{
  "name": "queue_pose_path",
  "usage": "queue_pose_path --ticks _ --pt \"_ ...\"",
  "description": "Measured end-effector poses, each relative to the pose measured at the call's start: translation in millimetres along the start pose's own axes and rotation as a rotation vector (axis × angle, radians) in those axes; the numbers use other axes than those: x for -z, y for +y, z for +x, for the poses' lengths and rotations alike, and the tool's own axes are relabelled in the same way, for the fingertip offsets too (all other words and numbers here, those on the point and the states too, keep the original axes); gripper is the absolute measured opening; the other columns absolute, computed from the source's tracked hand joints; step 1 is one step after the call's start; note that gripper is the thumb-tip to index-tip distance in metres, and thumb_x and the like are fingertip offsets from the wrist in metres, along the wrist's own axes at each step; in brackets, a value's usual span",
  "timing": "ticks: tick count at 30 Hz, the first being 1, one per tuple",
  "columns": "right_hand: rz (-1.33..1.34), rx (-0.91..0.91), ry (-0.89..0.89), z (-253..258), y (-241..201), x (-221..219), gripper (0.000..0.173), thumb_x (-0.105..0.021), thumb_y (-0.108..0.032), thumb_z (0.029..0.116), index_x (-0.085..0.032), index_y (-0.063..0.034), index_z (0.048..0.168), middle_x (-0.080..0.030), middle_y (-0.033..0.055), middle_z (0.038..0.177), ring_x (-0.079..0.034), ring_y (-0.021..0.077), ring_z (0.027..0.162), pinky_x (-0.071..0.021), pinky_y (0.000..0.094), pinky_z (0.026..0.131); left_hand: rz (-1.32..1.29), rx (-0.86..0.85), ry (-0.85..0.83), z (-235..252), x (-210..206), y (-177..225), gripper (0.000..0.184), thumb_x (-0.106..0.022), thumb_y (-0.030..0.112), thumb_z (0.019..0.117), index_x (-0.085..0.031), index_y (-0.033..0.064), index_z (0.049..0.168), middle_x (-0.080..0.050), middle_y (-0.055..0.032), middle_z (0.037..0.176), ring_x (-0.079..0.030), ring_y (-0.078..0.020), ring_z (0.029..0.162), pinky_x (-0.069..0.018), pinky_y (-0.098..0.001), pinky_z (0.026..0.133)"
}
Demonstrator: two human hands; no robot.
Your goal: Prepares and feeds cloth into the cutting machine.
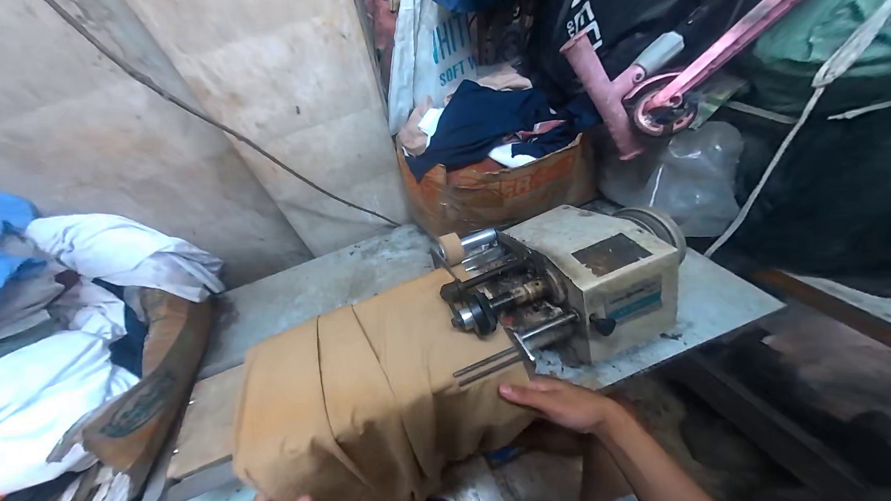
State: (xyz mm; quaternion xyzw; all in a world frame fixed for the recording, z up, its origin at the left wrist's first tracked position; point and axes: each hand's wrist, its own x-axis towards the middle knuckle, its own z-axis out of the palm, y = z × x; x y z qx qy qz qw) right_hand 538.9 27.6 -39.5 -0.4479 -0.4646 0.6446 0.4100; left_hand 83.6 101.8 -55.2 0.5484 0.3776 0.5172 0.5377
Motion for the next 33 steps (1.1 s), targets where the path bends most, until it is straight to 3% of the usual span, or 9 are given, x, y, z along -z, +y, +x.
queue_pose_path --ticks 2,6,10,14,17,20,25,29,33 --pt "-0.004 0.002 -0.018 0.5 0.7 0.8 0.038 -0.048 -0.039 0.1087 -0.066 -0.0104 0.127 -0.075 -0.0024 0.114 -0.069 0.0065 0.109 -0.0554 0.0320 0.102 -0.162 -0.087 -0.054 2.9 8.1 -3.9 0.035 -0.076 0.026 0.0917 -0.069 0.0258 0.126 -0.075 0.0066 0.115 -0.070 -0.0054 0.106 -0.0581 -0.0294 0.095" --pt "-0.031 -0.008 -0.019 1.4 0.6 0.3 0.040 -0.047 -0.040 0.1087 -0.066 -0.0089 0.126 -0.075 -0.0010 0.115 -0.069 0.0073 0.110 -0.0553 0.0329 0.102 0.006 -0.038 0.035 5.5 -1.8 0.5 0.040 -0.081 0.019 0.0866 -0.064 0.0193 0.122 -0.076 0.0058 0.111 -0.072 -0.0082 0.103 -0.0598 -0.0310 0.093" --pt "-0.060 -0.014 -0.014 1.7 0.1 -0.6 0.041 -0.048 -0.041 0.1086 -0.066 -0.0093 0.127 -0.075 -0.0013 0.116 -0.069 0.0066 0.111 -0.0548 0.0325 0.103 -0.181 -0.104 -0.026 6.6 12.2 -4.4 0.032 -0.073 0.028 0.0941 -0.068 0.0239 0.126 -0.075 0.0048 0.116 -0.071 -0.0080 0.107 -0.0581 -0.0322 0.097" --pt "-0.067 -0.004 -0.018 2.2 -0.2 -1.0 0.041 -0.047 -0.041 0.1087 -0.066 -0.0091 0.128 -0.074 -0.0008 0.117 -0.068 0.0070 0.113 -0.0540 0.0332 0.105 0.043 -0.015 0.020 2.0 4.7 0.4 0.036 -0.081 0.016 0.0866 -0.066 0.0213 0.119 -0.077 0.0081 0.107 -0.073 -0.0062 0.098 -0.0605 -0.0288 0.090" --pt "-0.071 -0.007 -0.018 2.5 -0.8 -1.8 0.041 -0.048 -0.041 0.1085 -0.066 -0.0095 0.127 -0.074 -0.0014 0.116 -0.068 0.0061 0.111 -0.0544 0.0325 0.103 -0.176 -0.116 -0.043 2.8 14.3 -4.4 0.033 -0.074 0.028 0.0937 -0.068 0.0255 0.126 -0.075 0.0058 0.117 -0.070 -0.0068 0.108 -0.0574 -0.0314 0.098" --pt "-0.059 -0.020 -0.014 2.1 -1.3 -2.6 0.041 -0.048 -0.041 0.1085 -0.065 -0.0095 0.128 -0.074 -0.0014 0.116 -0.069 0.0067 0.111 -0.0548 0.0325 0.103 -0.040 -0.056 0.106 3.8 -0.4 -1.1 0.035 -0.079 0.013 0.0878 -0.066 0.0186 0.119 -0.077 0.0059 0.108 -0.072 -0.0078 0.100 -0.0603 -0.0308 0.092" --pt "-0.038 -0.012 -0.004 1.3 0.5 -1.6 0.042 -0.050 -0.042 0.1075 -0.065 -0.0099 0.129 -0.074 -0.0010 0.117 -0.068 0.0076 0.112 -0.0546 0.0337 0.104 -0.184 -0.129 -0.007 4.2 10.8 -3.2 0.032 -0.074 0.026 0.0934 -0.069 0.0248 0.125 -0.075 0.0055 0.117 -0.070 -0.0081 0.108 -0.0572 -0.0330 0.098" --pt "-0.034 -0.027 -0.003 1.4 -3.0 -2.9 0.040 -0.049 -0.039 0.1082 -0.065 -0.0090 0.129 -0.074 -0.0011 0.117 -0.068 0.0072 0.112 -0.0544 0.0329 0.104 0.020 -0.010 0.014 1.5 3.0 3.9 0.038 -0.079 0.012 0.0873 -0.064 0.0175 0.122 -0.077 0.0058 0.109 -0.073 -0.0087 0.102 -0.0602 -0.0317 0.093" --pt "-0.026 -0.039 -0.001 2.0 -1.2 -2.8 0.041 -0.050 -0.042 0.1075 -0.066 -0.0106 0.128 -0.075 -0.0010 0.115 -0.069 0.0081 0.110 -0.0555 0.0335 0.102 -0.228 -0.103 -0.043 5.5 12.8 -7.4 0.032 -0.074 0.026 0.0933 -0.069 0.0236 0.125 -0.075 0.0029 0.117 -0.070 -0.0097 0.108 -0.0577 -0.0349 0.098"
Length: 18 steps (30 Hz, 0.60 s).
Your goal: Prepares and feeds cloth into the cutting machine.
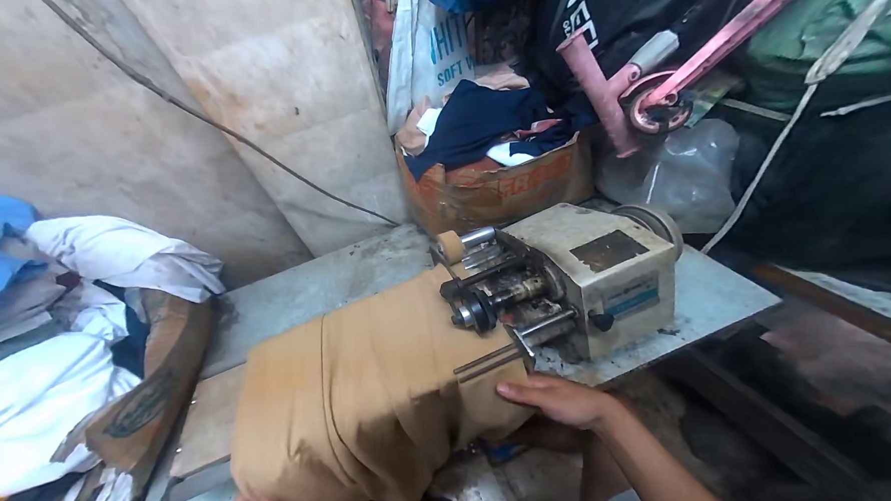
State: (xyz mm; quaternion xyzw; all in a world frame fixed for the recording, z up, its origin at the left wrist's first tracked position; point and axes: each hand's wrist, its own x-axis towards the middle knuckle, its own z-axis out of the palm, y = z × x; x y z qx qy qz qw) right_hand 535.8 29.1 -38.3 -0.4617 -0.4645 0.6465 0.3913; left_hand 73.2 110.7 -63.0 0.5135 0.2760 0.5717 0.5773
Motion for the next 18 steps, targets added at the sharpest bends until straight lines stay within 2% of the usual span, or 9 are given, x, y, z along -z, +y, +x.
queue_pose_path --ticks 2,3,5,7,9,11,13,15,18 --pt "-0.004 -0.013 0.009 0.2 -0.8 -0.4 0.041 -0.050 -0.042 0.1075 -0.066 -0.0100 0.128 -0.075 -0.0006 0.115 -0.070 0.0083 0.109 -0.0558 0.0337 0.102 0.144 0.045 0.104 -0.1 -16.5 1.3 0.036 -0.080 0.016 0.0877 -0.067 0.0204 0.121 -0.076 0.0052 0.110 -0.072 -0.0086 0.101 -0.0598 -0.0323 0.093" --pt "-0.004 -0.013 0.009 0.3 -1.5 -0.1 0.041 -0.049 -0.041 0.1077 -0.065 -0.0094 0.129 -0.074 -0.0003 0.115 -0.069 0.0085 0.110 -0.0557 0.0339 0.102 0.214 0.078 0.101 -0.8 -21.8 2.6 0.039 -0.080 0.012 0.0859 -0.063 0.0177 0.121 -0.076 0.0061 0.108 -0.072 -0.0080 0.100 -0.0604 -0.0315 0.092" --pt "0.005 -0.005 0.006 -0.8 -1.7 0.5 0.041 -0.050 -0.041 0.1076 -0.065 -0.0100 0.129 -0.074 -0.0008 0.116 -0.069 0.0079 0.110 -0.0556 0.0333 0.102 0.140 0.060 0.033 -1.5 -15.7 0.5 0.037 -0.080 0.019 0.0875 -0.067 0.0230 0.122 -0.077 0.0064 0.111 -0.072 -0.0069 0.102 -0.0593 -0.0307 0.094" --pt "0.022 -0.006 0.004 -1.4 -2.3 -0.6 0.040 -0.051 -0.041 0.1072 -0.065 -0.0111 0.130 -0.075 -0.0018 0.116 -0.069 0.0074 0.110 -0.0556 0.0326 0.102 0.018 -0.026 0.016 2.7 -5.5 -3.1 0.032 -0.075 0.024 0.0928 -0.069 0.0231 0.124 -0.075 0.0042 0.116 -0.070 -0.0081 0.107 -0.0572 -0.0323 0.098" --pt "0.020 -0.023 0.009 -1.0 -2.2 -1.6 0.041 -0.052 -0.042 0.1067 -0.063 -0.0103 0.131 -0.074 -0.0012 0.116 -0.069 0.0077 0.110 -0.0555 0.0328 0.102 0.126 0.009 0.120 2.8 -12.1 0.5 0.034 -0.079 0.017 0.0888 -0.067 0.0192 0.120 -0.076 0.0054 0.110 -0.072 -0.0078 0.102 -0.0594 -0.0310 0.094" --pt "0.016 -0.021 0.006 0.5 -1.7 -0.5 0.042 -0.052 -0.042 0.1067 -0.063 -0.0100 0.131 -0.074 -0.0009 0.116 -0.069 0.0079 0.110 -0.0557 0.0327 0.102 0.260 0.103 0.078 -0.2 -17.2 4.9 0.043 -0.081 0.013 0.0845 -0.061 0.0169 0.122 -0.076 0.0078 0.108 -0.072 -0.0066 0.100 -0.0601 -0.0293 0.092" --pt "0.014 -0.021 -0.006 1.6 -0.4 0.8 0.042 -0.052 -0.042 0.1065 -0.064 -0.0106 0.131 -0.074 -0.0012 0.116 -0.069 0.0077 0.111 -0.0552 0.0325 0.103 0.093 0.070 -0.041 -1.7 -5.9 1.4 0.040 -0.080 0.023 0.0882 -0.067 0.0246 0.126 -0.075 0.0059 0.116 -0.070 -0.0084 0.108 -0.0575 -0.0320 0.098" --pt "0.003 -0.038 -0.003 1.6 0.5 1.0 0.043 -0.053 -0.044 0.1056 -0.064 -0.0108 0.130 -0.074 -0.0008 0.116 -0.069 0.0081 0.111 -0.0551 0.0329 0.103 -0.041 -0.016 -0.068 1.1 1.1 -4.3 0.034 -0.073 0.028 0.0945 -0.068 0.0246 0.128 -0.074 0.0038 0.121 -0.068 -0.0092 0.114 -0.0542 -0.0343 0.103" --pt "-0.023 -0.066 0.019 1.2 -1.8 0.0 0.044 -0.053 -0.045 0.1057 -0.064 -0.0101 0.131 -0.074 -0.0005 0.116 -0.069 0.0075 0.111 -0.0550 0.0328 0.103 0.123 0.046 0.054 0.7 -12.6 -3.3 0.038 -0.081 0.020 0.0869 -0.068 0.0231 0.122 -0.076 0.0059 0.113 -0.071 -0.0072 0.104 -0.0590 -0.0300 0.094"
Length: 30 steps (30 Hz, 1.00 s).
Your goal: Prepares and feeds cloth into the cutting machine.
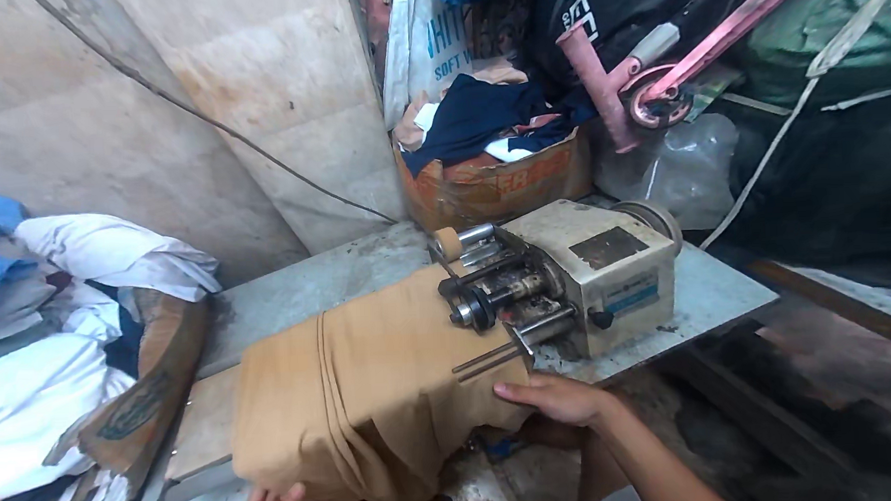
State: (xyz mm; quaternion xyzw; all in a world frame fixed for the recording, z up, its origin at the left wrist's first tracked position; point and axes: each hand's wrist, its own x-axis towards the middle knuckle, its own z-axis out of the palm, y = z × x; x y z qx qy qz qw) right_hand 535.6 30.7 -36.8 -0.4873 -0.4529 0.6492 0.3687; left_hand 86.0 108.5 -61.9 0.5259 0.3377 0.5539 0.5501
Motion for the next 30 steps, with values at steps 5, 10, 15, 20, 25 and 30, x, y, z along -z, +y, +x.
queue_pose_path --ticks 5,10,15,20,25,30 --pt "-0.011 0.002 0.011 0.2 -0.4 -0.5 0.044 -0.054 -0.042 0.1059 -0.063 -0.0089 0.132 -0.073 0.0002 0.118 -0.068 0.0071 0.112 -0.0540 0.0326 0.104 -0.138 -0.044 -0.178 -0.4 10.8 1.5 0.039 -0.075 0.030 0.0927 -0.067 0.0245 0.131 -0.073 0.0045 0.123 -0.067 -0.0086 0.115 -0.0533 -0.0330 0.104" --pt "-0.040 -0.004 -0.002 0.7 -1.4 -0.3 0.045 -0.053 -0.043 0.1060 -0.063 -0.0088 0.133 -0.073 0.0003 0.119 -0.068 0.0073 0.114 -0.0535 0.0329 0.105 0.037 0.028 -0.107 -3.5 2.3 6.7 0.041 -0.083 0.021 0.0850 -0.069 0.0250 0.123 -0.076 0.0063 0.113 -0.071 -0.0071 0.105 -0.0588 -0.0300 0.095" --pt "-0.016 -0.003 0.005 -0.9 -2.3 -2.0 0.043 -0.054 -0.043 0.1054 -0.064 -0.0102 0.132 -0.074 -0.0007 0.118 -0.068 0.0068 0.113 -0.0537 0.0323 0.105 -0.057 -0.032 0.028 1.8 5.8 0.4 0.034 -0.079 0.021 0.0889 -0.070 0.0206 0.121 -0.076 0.0048 0.113 -0.071 -0.0078 0.105 -0.0578 -0.0313 0.097" --pt "-0.006 -0.005 0.006 -0.4 -0.5 -0.3 0.044 -0.054 -0.044 0.1051 -0.064 -0.0098 0.131 -0.074 -0.0007 0.117 -0.068 0.0071 0.111 -0.0545 0.0327 0.103 -0.128 -0.072 -0.100 0.9 10.1 -1.0 0.035 -0.074 0.028 0.0932 -0.068 0.0227 0.128 -0.074 0.0041 0.120 -0.068 -0.0084 0.113 -0.0556 -0.0328 0.101" --pt "0.007 -0.007 0.007 -1.2 -2.9 -1.5 0.043 -0.054 -0.042 0.1055 -0.063 -0.0097 0.131 -0.074 -0.0009 0.117 -0.069 0.0072 0.111 -0.0549 0.0324 0.103 0.034 0.039 -0.042 -1.5 0.2 6.6 0.041 -0.084 0.022 0.0843 -0.068 0.0247 0.122 -0.076 0.0071 0.112 -0.072 -0.0063 0.103 -0.0591 -0.0290 0.094" --pt "0.000 -0.020 0.011 -0.8 -2.1 -1.8 0.045 -0.054 -0.044 0.1052 -0.064 -0.0091 0.131 -0.074 0.0001 0.116 -0.069 0.0085 0.111 -0.0550 0.0336 0.103 -0.145 -0.076 -0.037 2.3 7.3 -2.9 0.036 -0.075 0.024 0.0922 -0.068 0.0205 0.128 -0.074 0.0027 0.119 -0.070 -0.0097 0.110 -0.0564 -0.0328 0.100"
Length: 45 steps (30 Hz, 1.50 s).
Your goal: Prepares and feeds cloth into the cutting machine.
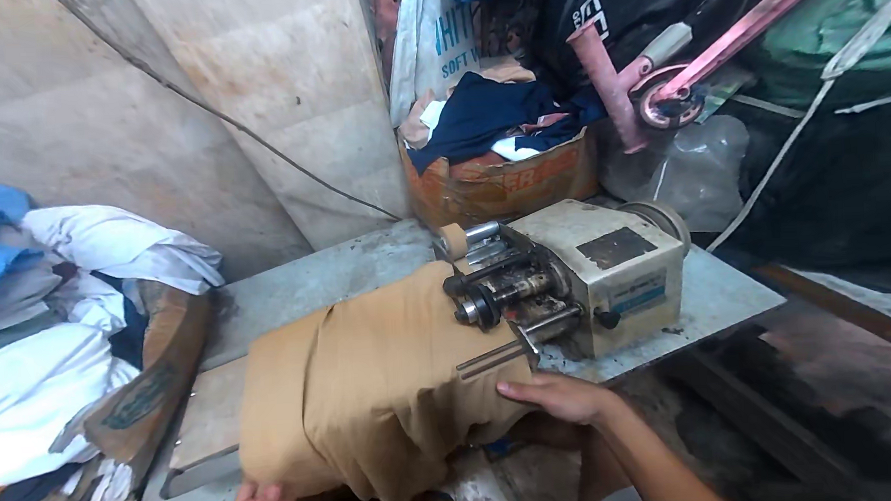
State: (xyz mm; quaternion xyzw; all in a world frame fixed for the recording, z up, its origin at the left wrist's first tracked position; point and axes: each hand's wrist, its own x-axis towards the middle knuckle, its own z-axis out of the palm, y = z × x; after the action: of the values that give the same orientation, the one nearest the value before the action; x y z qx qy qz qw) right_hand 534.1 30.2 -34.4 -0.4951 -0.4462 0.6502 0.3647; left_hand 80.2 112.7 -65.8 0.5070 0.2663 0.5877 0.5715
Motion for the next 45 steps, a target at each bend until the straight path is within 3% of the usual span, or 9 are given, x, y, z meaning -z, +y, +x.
queue_pose_path --ticks 11,15,19,23,30,34,38,41,45 --pt "0.006 0.039 -0.023 0.2 -1.0 -0.3 0.043 -0.052 -0.041 0.1066 -0.062 -0.0093 0.134 -0.074 -0.0002 0.119 -0.068 0.0080 0.112 -0.0545 0.0331 0.104 0.191 0.129 0.016 -1.3 -8.5 8.7 0.038 -0.085 0.021 0.0821 -0.068 0.0227 0.116 -0.077 0.0063 0.106 -0.073 -0.0062 0.098 -0.0602 -0.0288 0.091" --pt "-0.002 0.020 -0.020 0.1 -0.6 0.4 0.043 -0.053 -0.043 0.1059 -0.063 -0.0106 0.133 -0.074 -0.0006 0.117 -0.069 0.0078 0.111 -0.0548 0.0332 0.103 -0.018 0.010 -0.105 0.5 10.5 4.3 0.034 -0.074 0.028 0.0930 -0.069 0.0225 0.127 -0.074 0.0025 0.118 -0.069 -0.0094 0.111 -0.0558 -0.0343 0.101" --pt "-0.005 0.007 -0.015 -0.1 -2.4 0.1 0.044 -0.053 -0.042 0.1062 -0.062 -0.0100 0.134 -0.073 -0.0002 0.119 -0.068 0.0075 0.113 -0.0539 0.0327 0.105 0.198 0.161 -0.043 0.6 -4.6 9.9 0.047 -0.086 0.024 0.0821 -0.066 0.0219 0.124 -0.076 0.0051 0.112 -0.072 -0.0093 0.103 -0.0592 -0.0313 0.094" --pt "-0.016 0.008 -0.004 -0.3 -2.0 -0.5 0.044 -0.054 -0.043 0.1057 -0.062 -0.0102 0.133 -0.074 -0.0011 0.118 -0.068 0.0066 0.111 -0.0545 0.0320 0.103 -0.045 0.006 -0.096 4.0 6.7 2.2 0.035 -0.076 0.030 0.0910 -0.070 0.0224 0.125 -0.076 0.0031 0.115 -0.070 -0.0088 0.107 -0.0568 -0.0330 0.098" --pt "-0.008 0.012 -0.002 -0.4 -1.3 0.0 0.045 -0.054 -0.044 0.1054 -0.063 -0.0092 0.132 -0.074 -0.0001 0.117 -0.069 0.0074 0.112 -0.0543 0.0330 0.104 0.059 0.094 -0.123 1.1 -1.6 10.1 0.039 -0.078 0.027 0.0893 -0.069 0.0238 0.128 -0.075 0.0050 0.116 -0.071 -0.0063 0.106 -0.0575 -0.0290 0.096" --pt "0.020 0.019 -0.012 0.1 -1.1 -1.0 0.044 -0.053 -0.041 0.1060 -0.062 -0.0078 0.133 -0.074 0.0003 0.118 -0.068 0.0077 0.112 -0.0541 0.0329 0.104 0.287 0.178 0.025 -0.9 -16.2 8.6 0.040 -0.081 0.010 0.0829 -0.064 0.0134 0.119 -0.077 0.0033 0.105 -0.073 -0.0093 0.097 -0.0614 -0.0314 0.090" --pt "0.007 0.019 -0.011 0.2 0.8 1.6 0.045 -0.052 -0.044 0.1059 -0.065 -0.0083 0.129 -0.074 0.0000 0.116 -0.069 0.0073 0.110 -0.0548 0.0329 0.103 0.055 0.037 -0.092 0.3 6.1 4.8 0.035 -0.075 0.028 0.0923 -0.070 0.0252 0.127 -0.075 0.0055 0.117 -0.070 -0.0061 0.108 -0.0573 -0.0301 0.097" --pt "0.031 0.033 -0.019 -0.6 2.3 1.7 0.046 -0.051 -0.046 0.1058 -0.065 -0.0079 0.129 -0.075 0.0004 0.115 -0.069 0.0086 0.110 -0.0557 0.0343 0.102 0.193 0.065 0.063 2.3 -6.2 5.9 0.038 -0.083 0.021 0.0851 -0.068 0.0204 0.120 -0.076 0.0056 0.109 -0.072 -0.0074 0.100 -0.0600 -0.0298 0.091" --pt "0.071 0.060 -0.039 0.0 2.6 3.3 0.042 -0.052 -0.043 0.1059 -0.065 -0.0103 0.129 -0.075 -0.0013 0.115 -0.070 0.0082 0.110 -0.0558 0.0334 0.102 0.074 0.050 -0.052 1.9 0.1 6.8 0.036 -0.079 0.026 0.0890 -0.071 0.0243 0.124 -0.076 0.0052 0.115 -0.071 -0.0065 0.105 -0.0577 -0.0302 0.097"
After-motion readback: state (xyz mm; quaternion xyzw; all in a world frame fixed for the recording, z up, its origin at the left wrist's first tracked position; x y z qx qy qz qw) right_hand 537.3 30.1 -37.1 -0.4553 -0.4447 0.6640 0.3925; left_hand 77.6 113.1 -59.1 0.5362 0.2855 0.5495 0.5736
